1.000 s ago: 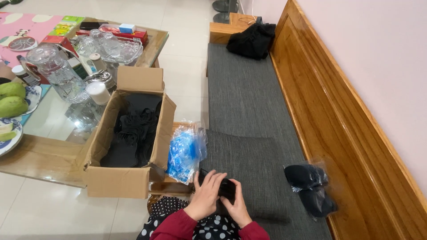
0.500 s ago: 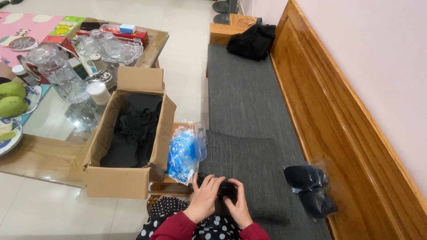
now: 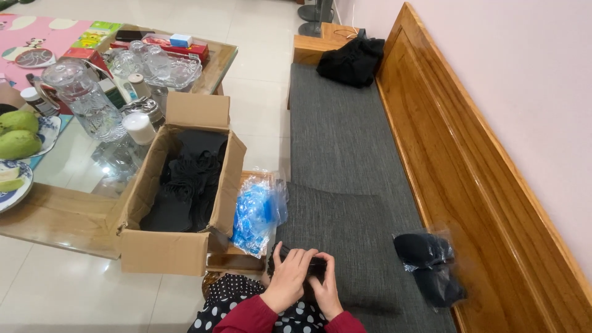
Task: A person is manually packaging black face masks by taking them from a cardboard box, inspecting them, and placing them into individual clear plastic bags.
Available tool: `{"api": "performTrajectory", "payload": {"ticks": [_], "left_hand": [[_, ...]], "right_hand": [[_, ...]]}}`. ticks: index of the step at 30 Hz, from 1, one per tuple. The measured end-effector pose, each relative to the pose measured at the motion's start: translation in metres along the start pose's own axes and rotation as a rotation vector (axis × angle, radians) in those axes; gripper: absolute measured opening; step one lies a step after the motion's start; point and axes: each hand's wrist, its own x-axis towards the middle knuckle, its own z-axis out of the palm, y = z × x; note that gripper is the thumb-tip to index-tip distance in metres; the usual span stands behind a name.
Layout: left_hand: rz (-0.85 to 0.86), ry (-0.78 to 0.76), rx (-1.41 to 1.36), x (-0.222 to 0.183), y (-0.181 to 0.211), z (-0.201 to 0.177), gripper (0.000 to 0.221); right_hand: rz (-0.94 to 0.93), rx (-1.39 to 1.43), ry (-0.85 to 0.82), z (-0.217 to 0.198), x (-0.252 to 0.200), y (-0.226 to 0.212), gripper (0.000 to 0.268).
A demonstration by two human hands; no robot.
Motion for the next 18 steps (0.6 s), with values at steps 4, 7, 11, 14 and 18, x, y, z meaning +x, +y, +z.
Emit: {"api": "performTrajectory", "payload": {"ticks": [4, 7, 11, 14, 18], "left_hand": [[0.034, 0.026, -0.009, 0.001, 0.004, -0.010, 0.070], [0.018, 0.016, -0.007, 0.000, 0.000, -0.007, 0.074], [-0.013, -0.019, -0.033, -0.003, -0.002, -0.001, 0.067], [0.010, -0.007, -0.042, -0.002, 0.005, -0.008, 0.063], [-0.001, -0.035, -0.006, -0.004, -0.001, 0.005, 0.070]], "right_hand": [[-0.058, -0.029, 0.006, -0.003, 0.000, -0.012, 0.049], [-0.105, -0.020, -0.017, -0.006, -0.001, -0.007, 0.059], [-0.011, -0.017, -0.016, -0.005, -0.002, -0.001, 0.055], [-0.002, -0.012, -0.005, -0.005, -0.004, -0.003, 0.053], [0.009, 0.013, -0.062, -0.004, -0.001, -0.002, 0.052]]}}
